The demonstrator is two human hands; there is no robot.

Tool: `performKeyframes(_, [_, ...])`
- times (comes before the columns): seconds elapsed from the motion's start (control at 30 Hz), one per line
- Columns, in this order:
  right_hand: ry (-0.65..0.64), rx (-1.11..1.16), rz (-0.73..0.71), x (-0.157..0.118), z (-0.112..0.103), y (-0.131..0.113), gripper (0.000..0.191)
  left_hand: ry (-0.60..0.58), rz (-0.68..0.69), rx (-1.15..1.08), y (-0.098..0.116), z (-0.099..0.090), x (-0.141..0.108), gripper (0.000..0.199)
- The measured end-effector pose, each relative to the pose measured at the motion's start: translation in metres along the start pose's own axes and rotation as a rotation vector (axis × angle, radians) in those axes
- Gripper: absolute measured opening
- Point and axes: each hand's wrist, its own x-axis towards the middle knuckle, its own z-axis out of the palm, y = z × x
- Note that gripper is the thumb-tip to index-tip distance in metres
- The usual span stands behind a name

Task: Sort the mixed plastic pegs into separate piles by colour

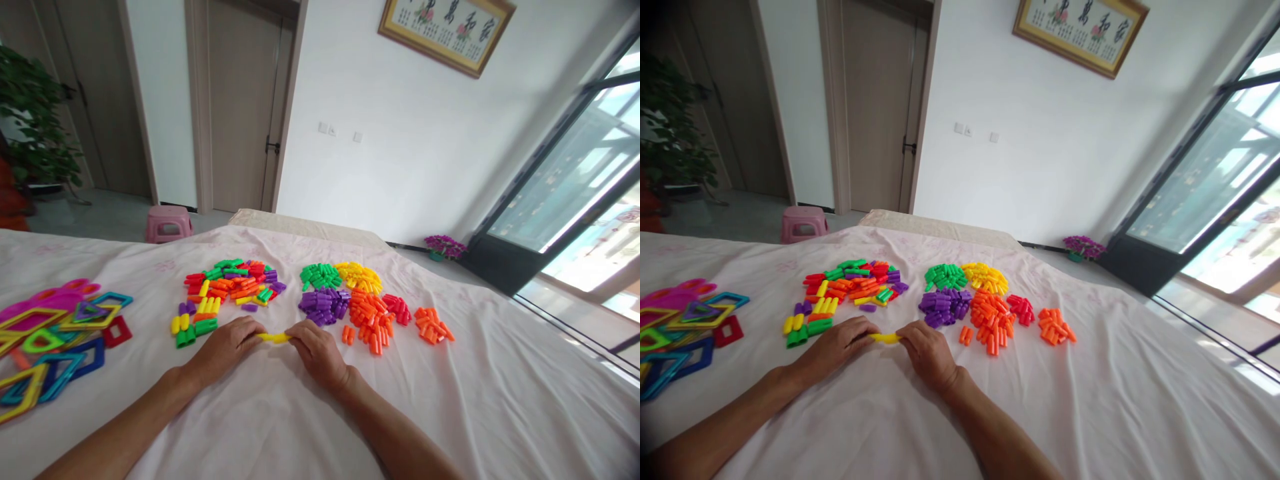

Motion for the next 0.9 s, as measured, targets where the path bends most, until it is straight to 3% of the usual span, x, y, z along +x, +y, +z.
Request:
performKeyframes(0.13, [0.126, -0.005, 0.075, 0.004, -0.018, 0.011, 0.019, 0.066, -0.051, 0.023, -0.009, -0.002, 0.002, 0.029])
performKeyframes(0.23, [0.253, -0.028, 0.200, 0.011, -0.043, 0.034, 0.017, 0.114, -0.069, 0.059, -0.017, -0.002, 0.003, 0.026])
performKeyframes(0.47, [0.471, -0.143, 0.518, 0.035, -0.122, 0.130, 0.032, 0.140, -0.066, 0.092, -0.025, 0.001, 0.004, 0.021])
performKeyframes(0.67, [0.403, -0.513, 0.743, 0.058, -0.176, 0.211, 0.036, 0.108, -0.093, 0.090, -0.027, 0.002, 0.005, 0.020])
performKeyframes(0.9, [0.229, -0.744, 0.806, 0.075, -0.190, 0.256, 0.029, 0.076, -0.130, 0.090, -0.028, 0.001, 0.006, 0.019])
